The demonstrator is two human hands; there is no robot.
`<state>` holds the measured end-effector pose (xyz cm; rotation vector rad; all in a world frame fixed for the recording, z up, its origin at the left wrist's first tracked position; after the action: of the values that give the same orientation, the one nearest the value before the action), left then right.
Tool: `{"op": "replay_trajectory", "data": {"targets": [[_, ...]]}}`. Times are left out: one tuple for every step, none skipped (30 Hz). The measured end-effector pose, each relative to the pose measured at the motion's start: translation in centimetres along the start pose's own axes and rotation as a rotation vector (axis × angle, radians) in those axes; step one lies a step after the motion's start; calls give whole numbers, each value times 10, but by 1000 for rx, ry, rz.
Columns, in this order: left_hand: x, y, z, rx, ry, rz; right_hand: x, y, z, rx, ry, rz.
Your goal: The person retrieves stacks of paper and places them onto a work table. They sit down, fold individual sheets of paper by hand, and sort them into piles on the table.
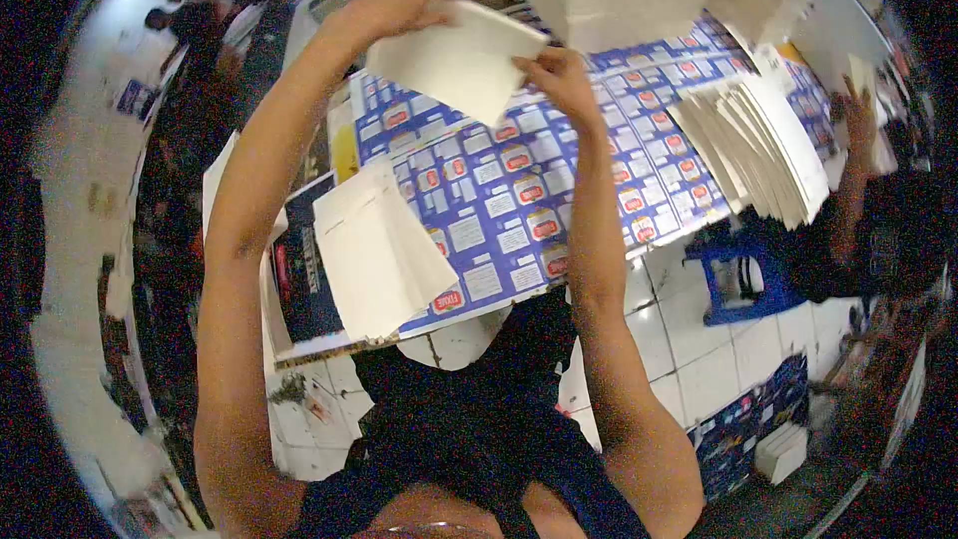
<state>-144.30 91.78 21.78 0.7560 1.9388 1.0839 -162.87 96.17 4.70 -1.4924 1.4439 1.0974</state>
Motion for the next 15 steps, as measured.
{"op": "replay_trajectory", "data": {"targets": [[-4,13,1,199,-68,-17,16,9,-3,17,-57,59],[-4,40,3,189,-66,14,23,15,0,20,-87,42],[-4,76,5,174,-54,43,38,18,1,22,-221,18],[-6,102,11,125,19,85,51,26,5,-23,-327,83],[-11,126,28,81,100,128,89,41,0,-30,-382,206],[-12,150,58,64,151,122,119,52,-3,-45,-438,328],[-8,172,86,52,193,120,122,53,2,-81,-456,220],[-2,185,113,40,227,130,110,45,5,-92,-481,182],[1,191,150,0,335,174,98,42,8,-86,-505,147],[8,193,193,-34,430,218,98,47,7,-159,-308,261],[19,177,240,-128,598,160,88,47,2,-91,-415,535],[6,155,302,-246,695,78,78,45,-3,-48,-547,791],[29,160,347,-332,820,-21,68,49,-3,-44,-456,894],[26,134,420,-329,871,-106,60,53,-1,92,-438,790],[49,140,462,-428,1053,-103,25,46,9,221,-326,844]]}}
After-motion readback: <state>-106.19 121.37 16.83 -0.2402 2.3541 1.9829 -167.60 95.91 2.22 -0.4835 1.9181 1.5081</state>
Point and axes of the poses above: each hand's wrist, its own z-axis away from the middle knuckle, its own y-axis out of the back of the hand, x = y × z, the point moved 4 cm from there along -z, towards the middle knuckle, and after that the axes turned 1 degree about y, right-handed, at the moved point
